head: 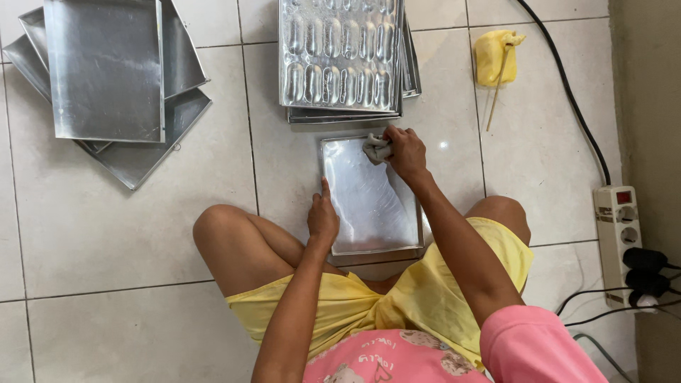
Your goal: The person wipes a series of metal baking trays with a white cloth, cleaning both the inside surface and the outer edges by hand.
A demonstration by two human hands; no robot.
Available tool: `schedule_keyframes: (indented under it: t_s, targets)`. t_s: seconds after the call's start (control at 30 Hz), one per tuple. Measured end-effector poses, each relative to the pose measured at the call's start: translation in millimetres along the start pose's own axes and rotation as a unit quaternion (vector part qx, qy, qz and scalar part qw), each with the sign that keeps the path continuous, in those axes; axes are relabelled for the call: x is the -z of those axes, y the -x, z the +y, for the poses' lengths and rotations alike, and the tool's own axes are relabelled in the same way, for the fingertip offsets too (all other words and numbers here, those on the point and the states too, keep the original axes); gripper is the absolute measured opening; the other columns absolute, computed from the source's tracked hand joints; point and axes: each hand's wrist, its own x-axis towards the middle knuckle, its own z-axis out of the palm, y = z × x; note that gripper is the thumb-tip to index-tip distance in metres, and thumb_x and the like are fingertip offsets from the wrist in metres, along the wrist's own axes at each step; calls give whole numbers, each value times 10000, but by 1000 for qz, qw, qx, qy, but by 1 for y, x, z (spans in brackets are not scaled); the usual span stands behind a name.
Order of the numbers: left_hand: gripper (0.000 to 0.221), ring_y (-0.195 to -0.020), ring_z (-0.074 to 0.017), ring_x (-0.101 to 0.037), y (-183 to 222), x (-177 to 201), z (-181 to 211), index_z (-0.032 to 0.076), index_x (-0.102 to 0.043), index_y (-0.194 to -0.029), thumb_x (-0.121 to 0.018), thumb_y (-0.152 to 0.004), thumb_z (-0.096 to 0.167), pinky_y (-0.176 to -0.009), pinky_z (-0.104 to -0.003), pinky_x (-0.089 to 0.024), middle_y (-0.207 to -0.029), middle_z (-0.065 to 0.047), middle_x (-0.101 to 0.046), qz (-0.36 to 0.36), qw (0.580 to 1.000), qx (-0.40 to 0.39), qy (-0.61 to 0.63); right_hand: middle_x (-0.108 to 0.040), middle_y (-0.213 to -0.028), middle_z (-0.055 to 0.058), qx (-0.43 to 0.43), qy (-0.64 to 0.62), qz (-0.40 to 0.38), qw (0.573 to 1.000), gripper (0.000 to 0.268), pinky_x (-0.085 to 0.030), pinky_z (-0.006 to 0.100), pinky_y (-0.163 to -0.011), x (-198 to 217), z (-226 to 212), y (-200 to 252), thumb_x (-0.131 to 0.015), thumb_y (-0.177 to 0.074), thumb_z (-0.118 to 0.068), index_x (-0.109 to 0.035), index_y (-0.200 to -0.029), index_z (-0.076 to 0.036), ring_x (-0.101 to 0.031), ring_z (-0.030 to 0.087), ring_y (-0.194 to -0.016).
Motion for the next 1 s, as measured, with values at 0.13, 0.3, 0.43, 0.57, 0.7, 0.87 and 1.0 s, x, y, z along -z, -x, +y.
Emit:
schedule_keyframes:
  t_s: [0.13, 0.3, 0.43, 0.57, 0.7, 0.87, 1.0]
  targets:
    - [853, -971, -393, -737, 12, 6, 3, 69, -192, -1668, -570, -924, -109, -789, -491, -652, -1144, -176, -585, -4, 1000, 0, -5, -721, -1009, 42, -15, -15, -43, 999, 592, -590, 510, -854, -13, -2, 64, -932, -628, -78, -578, -1088, -198, -693, 357, -1045]
    - [823, -974, -365, -745, 14, 13, 8, 87, -179, -1671, -546, -951, -72, -813, -486, -656, -1180, -164, -587, -12, 1000, 4, -26, -722, -1027, 4, -1, -27, -232, 972, 638, -597, 490, -859, 17, -30, 187, -942, -582, -154, -564, -1085, -263, -691, 325, -1065]
    - [825, -935, -308, -755, 7, 7, 6, 115, -181, -1676, -545, -951, -38, -808, -461, -651, -1188, -119, -591, -20, 997, 4, -76, -734, -1051, 32, 12, -24, -241, 970, 632, -601, 507, -884, -3, -5, 159, -915, -622, -69, -576, -1127, -244, -696, 349, -1067]
    - [803, -948, -301, -755, 2, 7, 5, 108, -204, -1667, -542, -950, -23, -829, -464, -645, -1219, -108, -611, -26, 995, 7, -99, -744, -1059, 35, 13, 1, -138, 990, 629, -596, 515, -886, -24, 29, 60, -907, -671, -144, -593, -1207, -235, -694, 346, -1047]
    - [822, -968, -349, -751, 3, 2, 3, 89, -168, -1674, -536, -953, -52, -812, -479, -650, -1187, -126, -608, -20, 998, 4, -51, -735, -1141, 19, -1, 2, -55, 998, 747, -589, 517, -888, 1, 17, -3, -930, -681, -143, -540, -1305, -275, -697, 352, -1049]
    - [855, -982, -388, -742, 8, 0, -3, 110, -140, -1681, -540, -951, -85, -818, -499, -656, -1142, -145, -603, -11, 1000, -2, -25, -730, -1112, 21, 3, 4, -94, 996, 571, -605, 511, -876, -11, -3, 77, -893, -718, -140, -640, -1217, -256, -690, 357, -1058]
    - [862, -984, -383, -744, 9, 2, -4, 134, -147, -1683, -550, -953, -84, -821, -489, -660, -1121, -147, -610, -11, 1000, 0, -11, -711, -1111, 10, 32, -30, -220, 975, 557, -625, 523, -864, -25, -13, 188, -898, -629, -308, -680, -1140, -276, -680, 353, -1077]
